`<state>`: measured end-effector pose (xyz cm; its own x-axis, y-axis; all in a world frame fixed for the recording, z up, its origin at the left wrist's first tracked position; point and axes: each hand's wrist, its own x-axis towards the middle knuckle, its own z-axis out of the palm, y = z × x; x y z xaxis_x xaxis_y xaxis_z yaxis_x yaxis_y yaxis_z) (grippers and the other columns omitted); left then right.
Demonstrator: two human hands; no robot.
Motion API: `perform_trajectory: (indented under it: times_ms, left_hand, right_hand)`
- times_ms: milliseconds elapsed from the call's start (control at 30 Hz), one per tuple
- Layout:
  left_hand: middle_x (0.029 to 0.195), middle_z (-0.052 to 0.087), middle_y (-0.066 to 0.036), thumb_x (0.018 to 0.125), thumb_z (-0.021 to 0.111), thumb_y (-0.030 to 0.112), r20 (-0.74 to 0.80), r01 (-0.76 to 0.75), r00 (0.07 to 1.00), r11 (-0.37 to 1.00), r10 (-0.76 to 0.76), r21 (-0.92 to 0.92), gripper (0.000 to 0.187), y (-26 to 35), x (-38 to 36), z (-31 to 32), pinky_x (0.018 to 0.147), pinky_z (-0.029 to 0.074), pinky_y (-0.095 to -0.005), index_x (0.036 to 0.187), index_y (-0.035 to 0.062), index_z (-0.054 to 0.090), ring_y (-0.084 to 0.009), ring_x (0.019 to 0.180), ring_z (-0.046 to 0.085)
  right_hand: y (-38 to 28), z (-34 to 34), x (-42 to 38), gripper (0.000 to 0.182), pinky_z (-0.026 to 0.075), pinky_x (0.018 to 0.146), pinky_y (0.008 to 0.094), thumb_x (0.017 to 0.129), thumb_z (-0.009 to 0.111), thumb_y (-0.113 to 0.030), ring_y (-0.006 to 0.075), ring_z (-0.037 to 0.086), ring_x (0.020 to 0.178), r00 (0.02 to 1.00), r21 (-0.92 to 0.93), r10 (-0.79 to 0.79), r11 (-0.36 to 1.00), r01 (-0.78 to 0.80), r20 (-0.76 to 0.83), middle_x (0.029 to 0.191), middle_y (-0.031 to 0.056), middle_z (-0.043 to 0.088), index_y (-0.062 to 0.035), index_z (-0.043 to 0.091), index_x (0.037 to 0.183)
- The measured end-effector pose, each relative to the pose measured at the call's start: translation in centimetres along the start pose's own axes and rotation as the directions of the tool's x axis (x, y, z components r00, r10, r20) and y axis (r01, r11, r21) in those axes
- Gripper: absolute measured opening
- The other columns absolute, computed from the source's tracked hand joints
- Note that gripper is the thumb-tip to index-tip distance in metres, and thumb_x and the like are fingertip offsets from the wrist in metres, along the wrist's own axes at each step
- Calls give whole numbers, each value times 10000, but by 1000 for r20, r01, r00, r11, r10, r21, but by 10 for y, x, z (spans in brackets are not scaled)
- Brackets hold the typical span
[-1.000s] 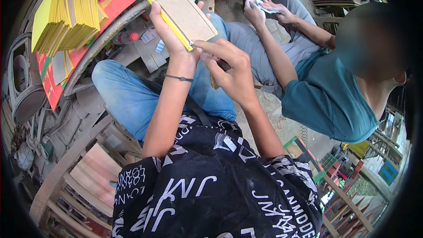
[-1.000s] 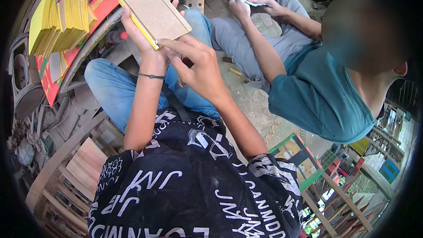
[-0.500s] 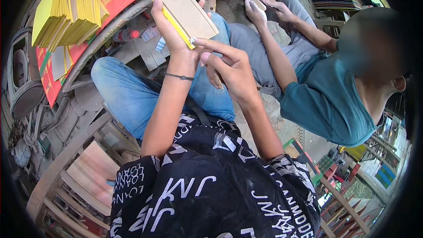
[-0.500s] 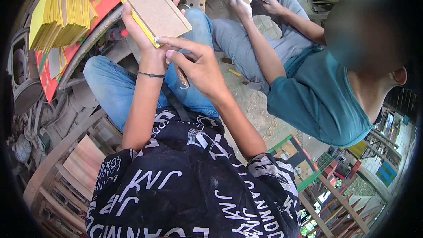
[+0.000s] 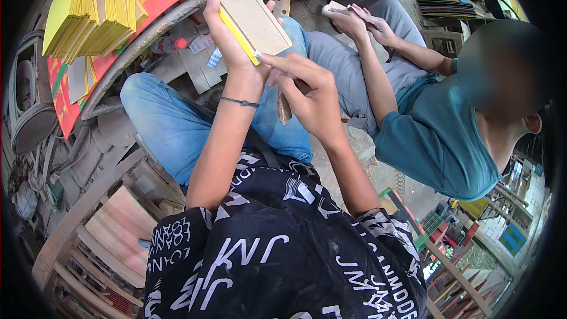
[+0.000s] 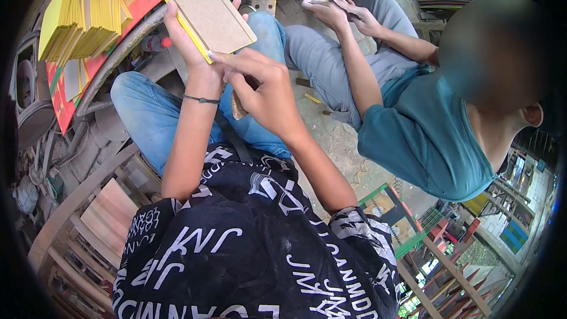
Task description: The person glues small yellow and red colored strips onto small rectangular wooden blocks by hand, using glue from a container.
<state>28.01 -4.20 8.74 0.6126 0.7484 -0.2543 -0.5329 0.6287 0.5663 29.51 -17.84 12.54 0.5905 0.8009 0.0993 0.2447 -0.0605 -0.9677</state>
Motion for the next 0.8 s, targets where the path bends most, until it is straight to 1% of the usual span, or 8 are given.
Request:
perform_trajectory:
  times_ms: [167, 233, 367, 467, 533, 567, 633, 800]
  left_hand:
    - [1175, 549, -124, 858, 437, 654, -16, 17, 1000, 1000, -17, 2, 689, 1, -3, 4, 792, 528, -549, 1301, 126, 456, -386, 1067, 595]
    - [1182, 549, -127, 859, 435, 653, -32, 23, 999, 1000, -23, 1, 697, 1, -4, 5, 806, 523, -551, 1306, 119, 456, -387, 1072, 593]
    - [1187, 546, -132, 859, 430, 655, -28, 10, 1000, 1000, -9, 13, 711, 1, -4, 5, 808, 524, -547, 1307, 103, 456, -387, 1074, 591]
    - [1178, 551, -131, 857, 428, 662, -40, 21, 999, 1000, -21, 17, 721, 2, -4, 4, 806, 529, -538, 1302, 94, 457, -381, 1084, 588]
    - [1159, 558, -124, 854, 432, 665, -49, 39, 998, 999, -38, 23, 724, 3, -3, 3, 788, 538, -521, 1288, 86, 462, -367, 1068, 591]
    - [1159, 558, -124, 854, 432, 665, -48, 40, 998, 999, -39, 23, 724, 2, -2, 2, 788, 538, -521, 1288, 86, 462, -367, 1068, 591]
    - [1140, 563, -113, 849, 439, 669, -16, 56, 998, 998, -56, 5, 706, 2, -1, 2, 774, 540, -508, 1282, 113, 467, -349, 1043, 593]
    - [1133, 564, -100, 857, 435, 660, -31, 70, 997, 998, -70, 2, 659, 4, -3, 7, 788, 530, -501, 1284, 159, 469, -337, 1032, 593]
  right_hand:
    - [-6, -4, 7, 341, 483, 583, 305, 774, 592, 65, 199, 607, 623, 982, -192, -185, 965, 177, -26, 774, 112, 614, -57, 720, 1066]
    - [-12, -7, 9, 331, 503, 596, 323, 733, 615, 76, 246, 625, 659, 959, -365, -282, 892, 268, 17, 776, 112, 584, -45, 710, 1026]
    - [-11, -12, 14, 347, 514, 583, 344, 702, 635, 76, 261, 623, 666, 927, -416, -367, 832, 366, 80, 811, 110, 570, -43, 685, 1025]
    - [-15, -16, 17, 387, 502, 614, 305, 692, 629, 95, 198, 603, 667, 928, -488, -350, 792, 367, 128, 847, 75, 589, -83, 713, 1025]
    - [-16, -21, 23, 192, 515, 534, 364, 734, 641, -12, 239, 627, 672, 867, -600, -400, 627, 496, 298, 872, 98, 539, -44, 646, 924]
    - [-20, -22, 26, 192, 515, 534, 364, 734, 641, -12, 239, 627, 672, 867, -602, -400, 627, 495, 297, 872, 98, 539, -44, 646, 924]
    - [-30, -26, 31, 112, 512, 520, 359, 742, 634, -62, 227, 632, 695, 810, -637, -410, 503, 584, 420, 889, 93, 524, -35, 617, 849]
    - [-39, -26, 43, 92, 514, 522, 361, 732, 629, -71, 233, 632, 702, 759, -632, -417, 423, 649, 500, 898, 97, 522, -29, 600, 808]
